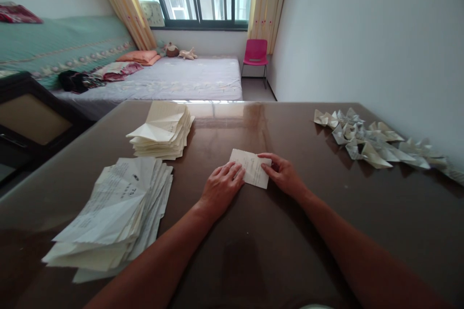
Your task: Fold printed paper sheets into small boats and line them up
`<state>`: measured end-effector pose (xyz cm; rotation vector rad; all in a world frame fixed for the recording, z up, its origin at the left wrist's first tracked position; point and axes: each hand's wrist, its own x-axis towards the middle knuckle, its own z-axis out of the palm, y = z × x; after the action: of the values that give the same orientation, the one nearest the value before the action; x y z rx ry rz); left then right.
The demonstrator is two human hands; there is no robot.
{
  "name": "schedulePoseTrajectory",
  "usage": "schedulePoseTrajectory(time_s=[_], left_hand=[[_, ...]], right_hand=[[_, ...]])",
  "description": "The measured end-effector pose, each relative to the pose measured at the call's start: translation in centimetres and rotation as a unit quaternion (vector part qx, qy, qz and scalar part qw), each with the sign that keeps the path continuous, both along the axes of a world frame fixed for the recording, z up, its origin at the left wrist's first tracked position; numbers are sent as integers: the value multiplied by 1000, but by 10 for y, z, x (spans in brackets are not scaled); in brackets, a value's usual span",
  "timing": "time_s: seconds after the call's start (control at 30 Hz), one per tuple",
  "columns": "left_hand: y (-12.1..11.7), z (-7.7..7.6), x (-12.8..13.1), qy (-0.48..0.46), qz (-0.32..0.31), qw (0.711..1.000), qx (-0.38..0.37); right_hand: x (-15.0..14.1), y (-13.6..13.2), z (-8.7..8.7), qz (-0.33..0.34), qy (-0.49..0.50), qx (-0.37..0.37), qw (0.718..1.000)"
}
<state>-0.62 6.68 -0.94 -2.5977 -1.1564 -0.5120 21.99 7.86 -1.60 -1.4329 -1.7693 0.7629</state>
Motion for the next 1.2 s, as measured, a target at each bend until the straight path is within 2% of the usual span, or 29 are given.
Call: schedulePoseTrajectory(time_s=[0.1,0.2,0.27,0.33,0.37,0.47,0.53,0.67,0.8,0.87,1.03,1.2], left_hand=[[-3,5,0,-2,-22,1000,1],[-5,8,-2,13,-41,999,-16],[-5,7,-3,9,-43,999,-31],[-4,5,-6,-27,-26,998,-46],[-2,4,-6,-52,-19,997,-55],[1,0,-8,-128,-27,988,-83],[2,-1,-7,-163,-44,981,-98],[2,-2,-7,-165,-74,975,-127],[0,0,-11,-123,-86,977,-150],[-1,0,-12,-120,-69,977,-161],[0,-3,-8,-186,13,962,-199],[4,-5,0,-224,87,944,-226]], right_hand=[[-9,-5,-2,-22,136,-97,986],[-10,-9,3,-22,179,-122,976],[-3,-11,11,-14,117,-78,990],[8,-13,21,-12,23,13,1000],[14,-13,24,21,-14,45,999],[27,-15,25,143,-112,95,979],[28,-14,19,170,-157,122,965],[25,-8,9,192,-148,157,957],[28,-5,8,252,-130,116,952],[28,-5,8,232,-116,85,962],[17,-2,6,116,-102,9,988],[-3,1,2,-25,-178,-4,984]])
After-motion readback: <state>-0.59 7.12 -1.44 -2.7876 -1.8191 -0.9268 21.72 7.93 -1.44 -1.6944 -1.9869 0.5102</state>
